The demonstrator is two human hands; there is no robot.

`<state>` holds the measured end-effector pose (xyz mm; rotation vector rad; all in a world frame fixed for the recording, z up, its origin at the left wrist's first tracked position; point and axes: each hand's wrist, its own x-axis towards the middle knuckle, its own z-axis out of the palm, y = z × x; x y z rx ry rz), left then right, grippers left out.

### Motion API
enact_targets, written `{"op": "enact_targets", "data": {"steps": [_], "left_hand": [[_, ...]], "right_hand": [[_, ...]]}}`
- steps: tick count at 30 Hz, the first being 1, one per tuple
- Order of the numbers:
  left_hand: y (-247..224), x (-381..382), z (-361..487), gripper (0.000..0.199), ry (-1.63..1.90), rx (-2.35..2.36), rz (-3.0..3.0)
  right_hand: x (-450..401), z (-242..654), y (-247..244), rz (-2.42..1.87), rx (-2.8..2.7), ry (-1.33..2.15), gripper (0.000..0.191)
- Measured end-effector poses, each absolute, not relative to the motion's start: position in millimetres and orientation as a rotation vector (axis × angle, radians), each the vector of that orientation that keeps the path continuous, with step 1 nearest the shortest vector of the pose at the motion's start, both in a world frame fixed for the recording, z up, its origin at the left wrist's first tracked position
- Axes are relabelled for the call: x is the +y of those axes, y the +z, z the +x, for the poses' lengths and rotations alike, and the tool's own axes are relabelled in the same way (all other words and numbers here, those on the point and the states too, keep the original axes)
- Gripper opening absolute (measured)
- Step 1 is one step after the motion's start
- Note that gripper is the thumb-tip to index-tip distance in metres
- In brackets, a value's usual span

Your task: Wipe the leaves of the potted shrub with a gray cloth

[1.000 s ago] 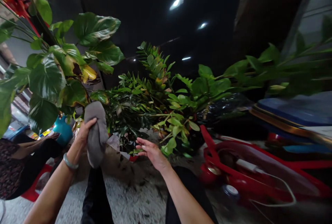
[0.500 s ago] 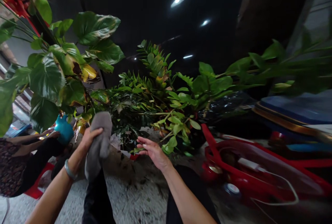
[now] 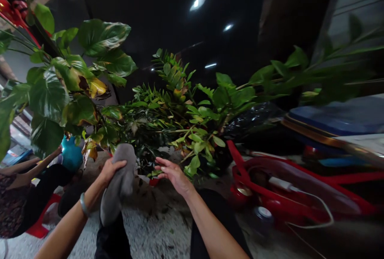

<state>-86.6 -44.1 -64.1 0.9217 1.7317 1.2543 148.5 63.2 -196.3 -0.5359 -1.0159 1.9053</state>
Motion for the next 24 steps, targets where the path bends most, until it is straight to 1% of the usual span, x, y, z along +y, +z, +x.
{"op": "enact_targets", "data": {"steps": [4, 6, 8, 12, 14, 15, 17, 19, 21, 22, 24], "left_hand": [[-11, -17, -96, 0.05, 1.647, 1.702, 0.898], [-6, 1, -93, 0.05, 1.736, 1.627, 0.905], [-20, 8, -82, 0.046, 1.634, 1.627, 0.878], [-67, -14, -59, 0.035, 1.121, 1.619, 0.944], [-70, -29, -54, 0.033, 0.979, 1.573, 1.026], [-63, -34, -55, 0.032, 0.99, 1.569, 1.055], [-36, -35, -58, 0.033, 1.176, 1.589, 1.071], [-5, -24, -63, 0.038, 1.487, 1.573, 1.052], [13, -8, -65, 0.045, 1.736, 1.531, 1.028], [14, -2, -64, 0.046, 1.797, 1.527, 1.032], [-3, 5, -58, 0.044, 1.777, 1.588, 1.046]], "right_hand": [[64, 151, -194, -0.545, -0.99, 1.908, 0.046], [62, 148, -192, -0.555, -0.979, 1.908, 0.046], [60, 145, -192, -0.561, -0.976, 1.913, 0.046], [56, 144, -192, -0.559, -0.988, 1.92, 0.046], [57, 146, -193, -0.552, -0.992, 1.92, 0.045], [58, 148, -193, -0.549, -0.994, 1.922, 0.045], [60, 152, -194, -0.548, -0.99, 1.917, 0.045], [62, 154, -194, -0.545, -0.981, 1.912, 0.046], [62, 153, -194, -0.531, -0.97, 1.917, 0.045], [62, 152, -194, -0.525, -0.962, 1.921, 0.045], [61, 149, -193, -0.518, -0.944, 1.929, 0.044]]}}
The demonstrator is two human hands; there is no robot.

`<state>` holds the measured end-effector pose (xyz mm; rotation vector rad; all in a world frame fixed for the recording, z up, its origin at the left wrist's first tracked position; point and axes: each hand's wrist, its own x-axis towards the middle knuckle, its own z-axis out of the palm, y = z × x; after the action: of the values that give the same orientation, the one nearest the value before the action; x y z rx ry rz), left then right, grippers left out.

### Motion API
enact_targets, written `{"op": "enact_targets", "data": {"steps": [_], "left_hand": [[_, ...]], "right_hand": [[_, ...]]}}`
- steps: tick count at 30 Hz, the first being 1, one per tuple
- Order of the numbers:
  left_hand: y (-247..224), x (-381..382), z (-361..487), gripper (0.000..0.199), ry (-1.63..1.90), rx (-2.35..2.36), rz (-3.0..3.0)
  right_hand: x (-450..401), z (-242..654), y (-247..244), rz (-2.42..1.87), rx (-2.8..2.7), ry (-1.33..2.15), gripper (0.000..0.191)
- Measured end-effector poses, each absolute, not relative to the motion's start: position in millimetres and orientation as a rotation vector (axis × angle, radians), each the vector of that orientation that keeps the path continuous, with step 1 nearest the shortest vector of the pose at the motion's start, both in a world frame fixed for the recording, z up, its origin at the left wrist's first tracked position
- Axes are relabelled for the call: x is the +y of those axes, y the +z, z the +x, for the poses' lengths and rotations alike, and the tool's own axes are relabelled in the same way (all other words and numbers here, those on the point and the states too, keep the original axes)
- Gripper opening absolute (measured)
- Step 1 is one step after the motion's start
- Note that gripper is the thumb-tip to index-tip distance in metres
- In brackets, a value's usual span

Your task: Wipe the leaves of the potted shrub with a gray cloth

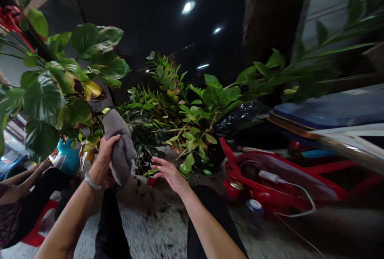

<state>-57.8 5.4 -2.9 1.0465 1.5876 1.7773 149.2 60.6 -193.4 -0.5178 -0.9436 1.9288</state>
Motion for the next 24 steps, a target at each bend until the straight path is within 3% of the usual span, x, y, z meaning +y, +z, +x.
{"op": "enact_targets", "data": {"steps": [6, 14, 21, 24], "left_hand": [[-79, -20, -29, 0.04, 1.4, 1.685, 1.1], [1, 51, -10, 0.044, 1.695, 1.527, 1.364], [-29, 60, -1, 0.036, 0.62, 1.561, 1.614], [-6, 53, 5, 0.048, 0.663, 1.426, 1.737]], "right_hand": [[61, 143, -196, -0.527, -0.861, 1.89, 0.035], [74, 136, -210, -0.6, -0.695, 1.849, 0.035], [77, 127, -219, -0.607, -0.699, 1.851, 0.03], [78, 129, -220, -0.615, -0.711, 1.845, 0.031]]}}
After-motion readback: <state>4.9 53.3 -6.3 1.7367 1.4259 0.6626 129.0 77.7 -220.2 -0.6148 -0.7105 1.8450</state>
